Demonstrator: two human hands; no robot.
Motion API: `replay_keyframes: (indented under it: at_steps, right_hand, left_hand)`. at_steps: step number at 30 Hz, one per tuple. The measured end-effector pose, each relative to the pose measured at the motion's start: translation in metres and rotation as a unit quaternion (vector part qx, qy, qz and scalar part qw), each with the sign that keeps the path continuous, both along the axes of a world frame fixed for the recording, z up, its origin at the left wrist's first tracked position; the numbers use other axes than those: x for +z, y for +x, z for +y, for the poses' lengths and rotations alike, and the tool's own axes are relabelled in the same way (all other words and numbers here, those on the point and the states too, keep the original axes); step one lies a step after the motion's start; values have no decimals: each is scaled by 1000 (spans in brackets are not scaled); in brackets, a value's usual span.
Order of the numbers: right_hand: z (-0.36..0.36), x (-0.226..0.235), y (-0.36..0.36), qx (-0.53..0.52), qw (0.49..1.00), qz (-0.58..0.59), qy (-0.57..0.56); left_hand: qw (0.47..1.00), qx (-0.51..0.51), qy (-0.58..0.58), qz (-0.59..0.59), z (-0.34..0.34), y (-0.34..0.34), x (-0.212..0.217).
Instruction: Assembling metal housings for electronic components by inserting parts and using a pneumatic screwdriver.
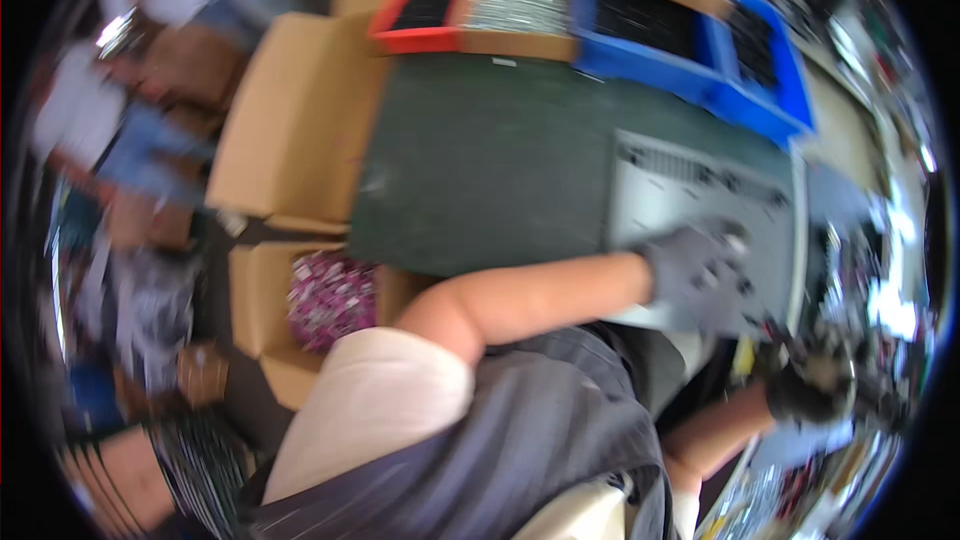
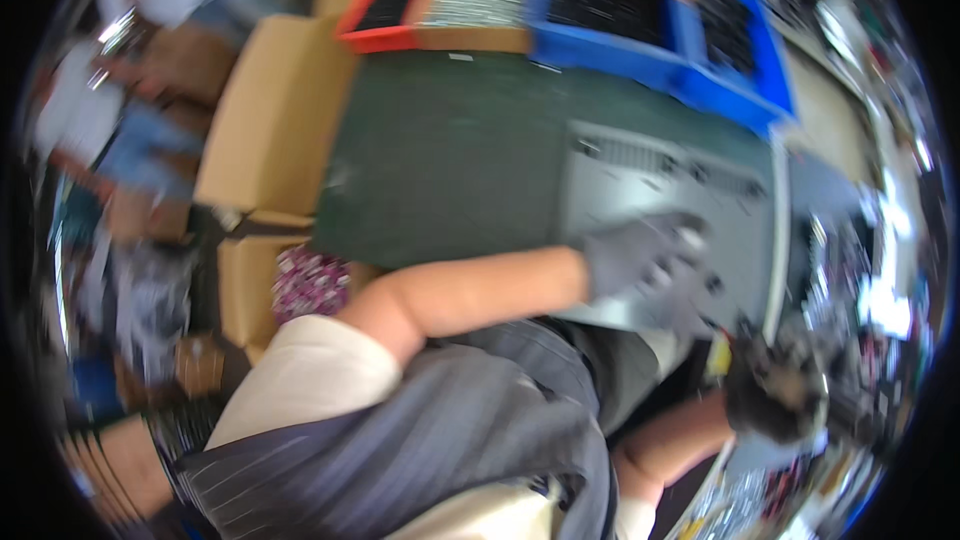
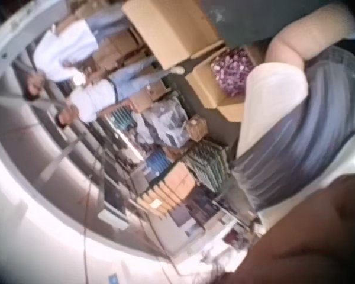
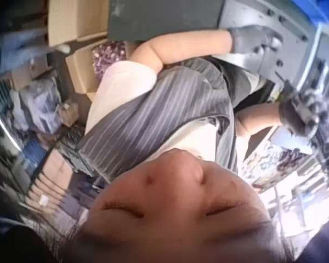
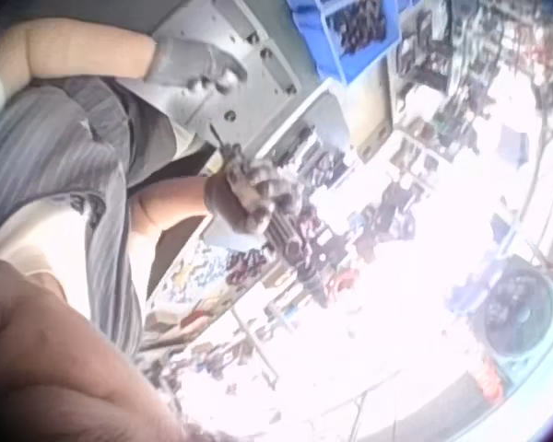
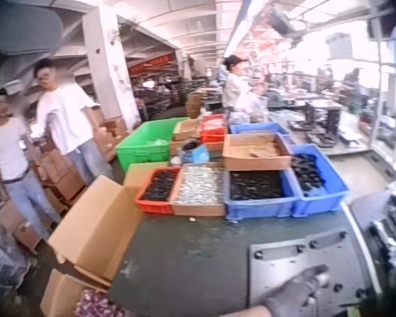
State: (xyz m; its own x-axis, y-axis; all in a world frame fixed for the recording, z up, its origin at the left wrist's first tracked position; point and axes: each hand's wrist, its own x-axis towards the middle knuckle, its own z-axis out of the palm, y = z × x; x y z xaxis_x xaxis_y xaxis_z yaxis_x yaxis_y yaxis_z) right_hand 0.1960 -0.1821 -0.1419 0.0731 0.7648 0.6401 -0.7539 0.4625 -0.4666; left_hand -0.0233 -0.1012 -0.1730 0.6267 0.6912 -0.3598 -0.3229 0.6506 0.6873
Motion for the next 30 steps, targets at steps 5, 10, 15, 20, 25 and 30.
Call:
replay_keyframes:
  at_steps: [5,10,15,20,25,30]
  right_hand:
    - [26,26,-62,-137,990,-5,-36]
    - [31,28,-57,-150,988,-29,-10]
    - [26,24,-52,-176,984,-17,-21]
    - [27,22,-41,-122,991,-49,14]
    - [15,20,-40,-133,987,56,-70]
    - [4,3,-9,-213,961,90,-151]
  left_hand:
    - [992,26,-107,-62,-8,-13,-9]
    - [967,-47,-195,-156,-15,-4,-5]
    - [974,-55,-170,-139,-21,6,-1]
    - [968,-80,-189,-143,-25,8,0]
    - [979,-199,-31,-34,-18,4,15]
    - [776,-76,555,290,24,30,-14]
